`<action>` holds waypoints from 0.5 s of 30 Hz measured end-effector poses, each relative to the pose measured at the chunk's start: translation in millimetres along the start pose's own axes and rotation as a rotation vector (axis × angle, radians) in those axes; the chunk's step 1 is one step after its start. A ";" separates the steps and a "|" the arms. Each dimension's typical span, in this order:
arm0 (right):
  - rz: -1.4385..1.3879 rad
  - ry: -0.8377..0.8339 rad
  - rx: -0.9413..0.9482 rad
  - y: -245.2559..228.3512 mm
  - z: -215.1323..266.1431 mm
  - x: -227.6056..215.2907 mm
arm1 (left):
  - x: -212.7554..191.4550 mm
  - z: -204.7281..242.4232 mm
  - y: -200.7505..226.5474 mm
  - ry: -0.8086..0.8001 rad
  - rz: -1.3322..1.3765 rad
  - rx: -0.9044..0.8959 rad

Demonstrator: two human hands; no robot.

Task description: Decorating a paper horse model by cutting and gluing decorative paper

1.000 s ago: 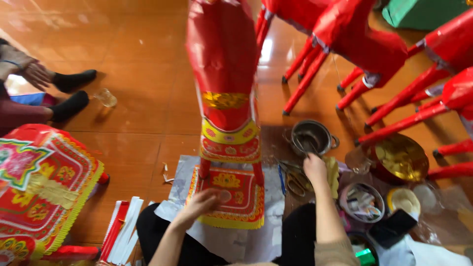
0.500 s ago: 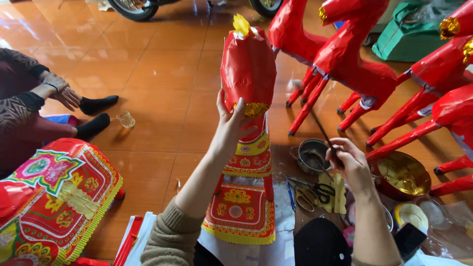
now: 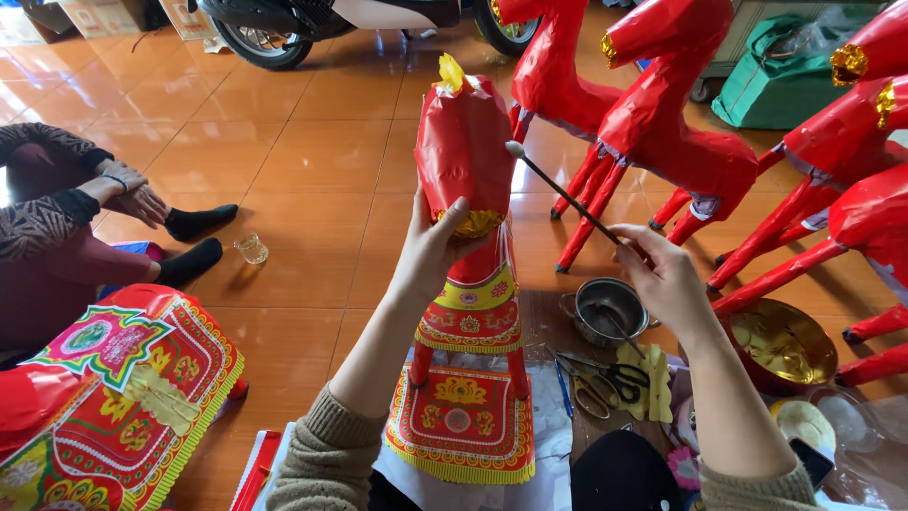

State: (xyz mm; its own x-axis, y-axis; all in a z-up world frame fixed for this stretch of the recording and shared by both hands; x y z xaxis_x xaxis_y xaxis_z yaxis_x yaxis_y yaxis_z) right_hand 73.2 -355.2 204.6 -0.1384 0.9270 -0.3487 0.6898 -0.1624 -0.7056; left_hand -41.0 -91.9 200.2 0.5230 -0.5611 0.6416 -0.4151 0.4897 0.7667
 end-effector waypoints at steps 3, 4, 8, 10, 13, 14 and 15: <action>-0.022 0.016 -0.011 5.4 1.5 1.6 | 0.8 1.6 -6.6 -0.024 0.000 0.008; -0.051 0.027 0.004 8.9 3.1 1.9 | 1.0 0.5 -9.8 -0.040 0.007 0.011; -0.056 0.060 0.034 23.4 -7.8 8.4 | -2.2 0.2 -12.0 -0.040 -0.007 0.016; -0.094 0.092 0.051 26.5 -20.9 15.1 | -6.1 -3.1 -15.4 -0.031 -0.024 0.013; -0.095 0.076 0.033 61.6 -11.4 29.7 | -9.1 -5.2 -18.3 -0.044 -0.023 0.012; -0.095 0.077 0.034 57.1 -4.9 30.3 | -11.9 -8.0 -19.7 -0.046 -0.025 0.011; -0.126 0.079 0.070 53.9 1.8 31.3 | -14.6 -10.8 -20.7 -0.054 -0.027 0.017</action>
State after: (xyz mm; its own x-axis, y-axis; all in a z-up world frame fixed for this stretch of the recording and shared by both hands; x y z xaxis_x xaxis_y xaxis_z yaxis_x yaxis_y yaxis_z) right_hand 104.8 -335.6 154.5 -0.1627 0.9646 -0.2074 0.6192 -0.0639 -0.7826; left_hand -32.0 -86.7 174.7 0.4937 -0.6090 0.6208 -0.4141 0.4631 0.7836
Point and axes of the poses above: each hand's wrist, its own z-axis away from the middle knuckle, its own x-axis out of the palm, y = z × x, the point moved 5 cm from there along -z, towards the middle knuckle, and after that the axes turned 13 degrees about y, right-handed, at the moved point
